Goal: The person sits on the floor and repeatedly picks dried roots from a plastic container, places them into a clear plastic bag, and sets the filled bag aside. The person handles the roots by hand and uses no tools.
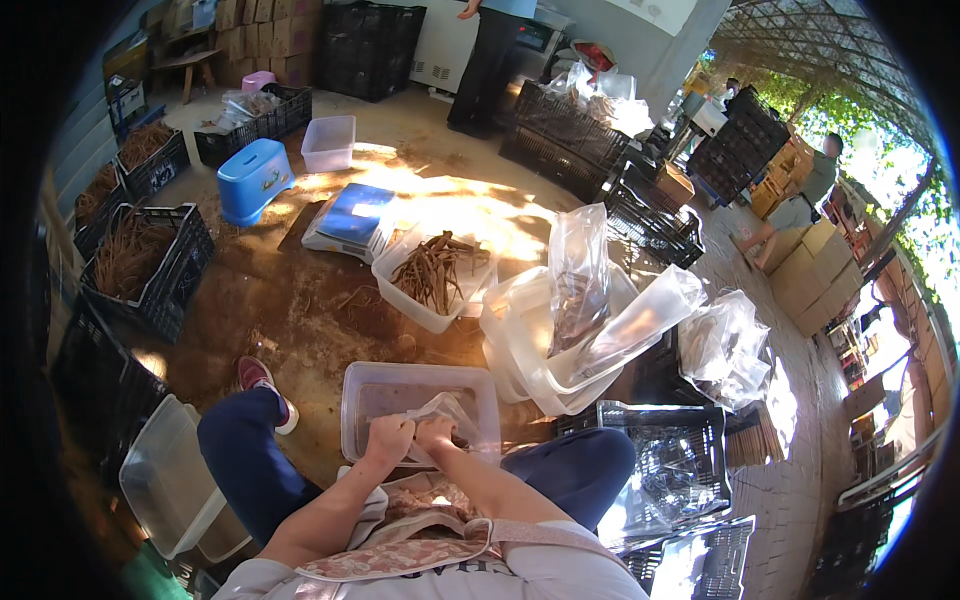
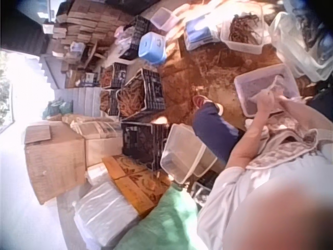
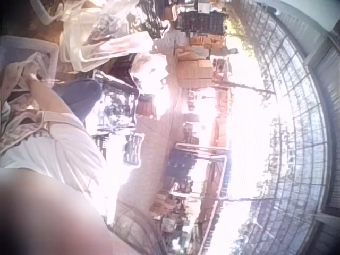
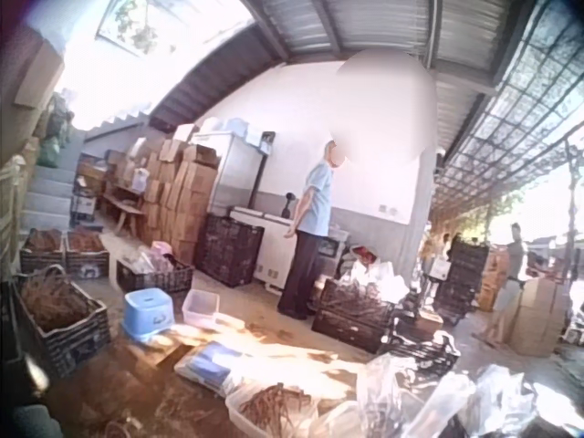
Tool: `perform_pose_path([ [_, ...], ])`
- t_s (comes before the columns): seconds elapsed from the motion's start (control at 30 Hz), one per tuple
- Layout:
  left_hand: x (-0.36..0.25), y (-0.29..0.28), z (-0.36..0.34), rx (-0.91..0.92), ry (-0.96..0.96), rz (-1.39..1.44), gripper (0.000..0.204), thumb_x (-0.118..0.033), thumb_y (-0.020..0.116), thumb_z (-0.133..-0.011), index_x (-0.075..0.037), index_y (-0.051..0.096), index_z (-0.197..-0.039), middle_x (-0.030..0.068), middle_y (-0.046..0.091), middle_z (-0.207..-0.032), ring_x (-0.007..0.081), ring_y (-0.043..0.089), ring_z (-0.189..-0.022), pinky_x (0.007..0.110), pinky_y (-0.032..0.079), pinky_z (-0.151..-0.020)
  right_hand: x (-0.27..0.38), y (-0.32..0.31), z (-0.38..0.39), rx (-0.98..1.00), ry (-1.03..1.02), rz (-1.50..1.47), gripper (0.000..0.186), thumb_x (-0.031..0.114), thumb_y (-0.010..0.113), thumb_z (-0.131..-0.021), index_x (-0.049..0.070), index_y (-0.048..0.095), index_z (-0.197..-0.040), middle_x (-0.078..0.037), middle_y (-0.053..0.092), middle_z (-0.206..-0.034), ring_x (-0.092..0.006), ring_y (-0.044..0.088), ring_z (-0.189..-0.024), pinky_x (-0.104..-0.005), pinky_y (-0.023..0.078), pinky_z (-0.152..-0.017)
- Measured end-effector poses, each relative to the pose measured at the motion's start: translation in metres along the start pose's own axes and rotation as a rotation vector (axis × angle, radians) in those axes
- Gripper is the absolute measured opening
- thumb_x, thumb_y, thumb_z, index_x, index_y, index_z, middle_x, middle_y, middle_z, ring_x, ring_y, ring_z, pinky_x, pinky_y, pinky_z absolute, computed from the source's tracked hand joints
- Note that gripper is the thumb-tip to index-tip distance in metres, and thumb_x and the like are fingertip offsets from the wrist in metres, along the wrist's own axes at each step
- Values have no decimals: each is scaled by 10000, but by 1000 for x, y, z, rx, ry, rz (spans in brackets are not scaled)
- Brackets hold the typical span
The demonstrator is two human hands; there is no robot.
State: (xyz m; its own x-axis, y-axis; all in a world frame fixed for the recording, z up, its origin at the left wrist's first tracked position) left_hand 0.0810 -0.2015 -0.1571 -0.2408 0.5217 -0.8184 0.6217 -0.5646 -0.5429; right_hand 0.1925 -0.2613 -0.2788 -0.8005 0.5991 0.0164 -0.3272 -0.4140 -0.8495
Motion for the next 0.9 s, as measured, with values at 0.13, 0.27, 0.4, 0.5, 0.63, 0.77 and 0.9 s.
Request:
perform_pose_path([
  [0.13,-18,-10,12,123,-260,-26,272,-206,499,-773,2,632,-662,229,590,-677,385,597,-648,447,473,-592,-21,-4,16,-80,-130,-168,336,250,518,-796,32,596,-1040,-164,646,-966,-361,623,-878,-454,495,-722],
  [0.27,-21,1,50,474,-396,-310,285,-236,454,-803,-57,669,-748,183,647,-800,338,635,-767,428,508,-678,-29,9,18,23,-31,-3,334,255,543,-778,47,649,-1017,-171,611,-1083,-325,595,-1007,-405,476,-848],
  [0.4,4,40,81,741,-28,-348,287,-301,551,-732,-67,671,-848,175,653,-829,321,643,-815,427,513,-692,-34,38,14,75,-10,205,468,246,625,-723,75,552,-1153,-167,510,-1217,-332,477,-1152,-444,429,-901],
  [0.5,12,62,85,864,-128,-265,296,-262,475,-788,-32,657,-744,183,646,-736,332,643,-776,438,502,-703,-40,42,7,18,-74,225,376,246,632,-723,93,602,-1065,-121,576,-1107,-266,562,-1043,-338,480,-823],
  [0.63,5,59,76,790,-331,-14,379,-318,431,-812,-7,647,-827,198,647,-799,343,631,-818,416,470,-784,-49,24,4,7,-252,372,320,250,605,-745,92,621,-1022,-107,601,-1044,-250,588,-981,-338,483,-800],
  [0.77,-3,47,74,549,-605,107,397,-329,424,-806,3,638,-849,203,642,-785,342,626,-755,399,472,-752,-47,6,1,26,-218,293,305,266,585,-759,84,625,-1000,-110,608,-1012,-246,594,-945,-340,482,-787],
  [0.9,-3,51,67,558,-653,218,318,-224,448,-765,2,645,-869,216,631,-853,360,614,-819,415,480,-754,-42,3,-7,35,-260,277,298,283,564,-773,77,629,-978,-113,615,-979,-241,600,-909,-342,481,-774],
])
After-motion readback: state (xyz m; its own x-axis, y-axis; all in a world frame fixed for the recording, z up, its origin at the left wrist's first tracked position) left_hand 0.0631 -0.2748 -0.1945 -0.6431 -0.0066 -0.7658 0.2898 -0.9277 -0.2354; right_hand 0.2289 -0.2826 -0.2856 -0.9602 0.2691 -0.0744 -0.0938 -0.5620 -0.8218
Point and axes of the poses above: each hand's wrist, its own z-axis away from the middle knuckle, its own y-axis out of the palm, x = y × z, the point moved 1 cm from there along -z, towards the middle knuckle
